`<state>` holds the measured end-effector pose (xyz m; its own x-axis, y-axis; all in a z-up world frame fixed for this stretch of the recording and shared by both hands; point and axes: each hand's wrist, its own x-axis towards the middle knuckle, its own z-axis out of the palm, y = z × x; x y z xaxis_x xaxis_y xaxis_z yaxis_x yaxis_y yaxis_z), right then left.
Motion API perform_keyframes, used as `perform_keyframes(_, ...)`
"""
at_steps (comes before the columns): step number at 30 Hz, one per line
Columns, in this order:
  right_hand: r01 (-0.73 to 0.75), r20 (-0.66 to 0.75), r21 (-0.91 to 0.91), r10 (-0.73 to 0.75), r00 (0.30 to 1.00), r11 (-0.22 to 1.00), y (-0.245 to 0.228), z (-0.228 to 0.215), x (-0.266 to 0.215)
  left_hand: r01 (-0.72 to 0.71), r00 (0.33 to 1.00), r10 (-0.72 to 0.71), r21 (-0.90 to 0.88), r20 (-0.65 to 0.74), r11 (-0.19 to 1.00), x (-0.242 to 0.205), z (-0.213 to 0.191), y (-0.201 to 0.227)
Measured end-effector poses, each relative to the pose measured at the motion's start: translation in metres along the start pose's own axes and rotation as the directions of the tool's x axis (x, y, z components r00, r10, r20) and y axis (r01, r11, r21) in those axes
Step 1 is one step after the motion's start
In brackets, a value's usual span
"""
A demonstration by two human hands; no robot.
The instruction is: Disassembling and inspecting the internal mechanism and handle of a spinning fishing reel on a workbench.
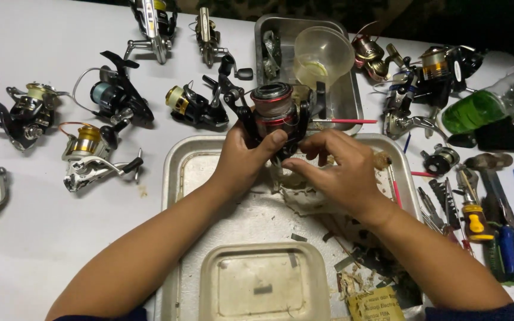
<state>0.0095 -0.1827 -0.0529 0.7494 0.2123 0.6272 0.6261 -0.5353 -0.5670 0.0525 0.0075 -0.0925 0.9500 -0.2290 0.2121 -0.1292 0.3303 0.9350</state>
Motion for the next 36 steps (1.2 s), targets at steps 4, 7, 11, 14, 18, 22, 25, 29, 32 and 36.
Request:
perform_keyframes(4,-0.003,-0.086,-0.077,-0.004,0.996,0.997,-0.001,0.004,-0.003,0.009,1.0,-0.008,-0.041,0.027,0.999,0.0,0.008,0.009)
perform_keyframes(7,0.023,-0.082,-0.094,-0.03,0.996,0.995,-0.015,0.0,-0.001,-0.02,0.999,0.021,-0.025,0.034,0.999,0.001,0.01,0.01)
perform_keyframes(11,0.036,-0.081,-0.094,-0.043,0.996,0.995,-0.014,-0.002,-0.003,-0.012,0.999,0.014,-0.033,0.048,0.999,-0.002,0.01,0.008)
perform_keyframes(14,0.032,-0.084,-0.057,-0.036,0.996,0.998,-0.001,-0.001,-0.009,-0.022,0.998,0.024,-0.042,0.066,0.999,-0.003,0.008,0.001)
perform_keyframes(18,0.051,-0.074,-0.092,-0.058,0.996,0.994,-0.005,-0.005,-0.008,-0.031,0.995,0.035,-0.044,0.094,0.999,-0.004,0.011,-0.005)
perform_keyframes(22,0.119,-0.091,-0.113,-0.13,0.987,0.986,-0.005,-0.003,-0.008,-0.05,0.993,0.055,-0.056,0.1,0.997,0.0,0.013,0.007)
perform_keyframes(25,0.186,-0.074,-0.182,-0.202,0.977,0.965,-0.009,-0.008,-0.008,-0.051,0.995,0.057,-0.079,0.086,0.996,-0.002,0.016,0.008)
perform_keyframes(29,0.192,-0.083,-0.174,-0.209,0.974,0.966,-0.004,-0.008,-0.011,-0.07,0.996,0.071,-0.025,0.054,0.997,0.0,0.015,-0.001)
perform_keyframes(32,0.071,-0.085,-0.032,-0.073,0.994,0.997,-0.001,-0.012,-0.01,-0.072,0.996,0.077,-0.075,0.054,0.995,0.002,0.015,0.002)
perform_keyframes(36,0.139,-0.059,-0.16,-0.15,0.987,0.977,0.001,-0.01,-0.011,-0.061,0.996,0.067,-0.092,0.062,0.994,0.0,0.019,0.008)
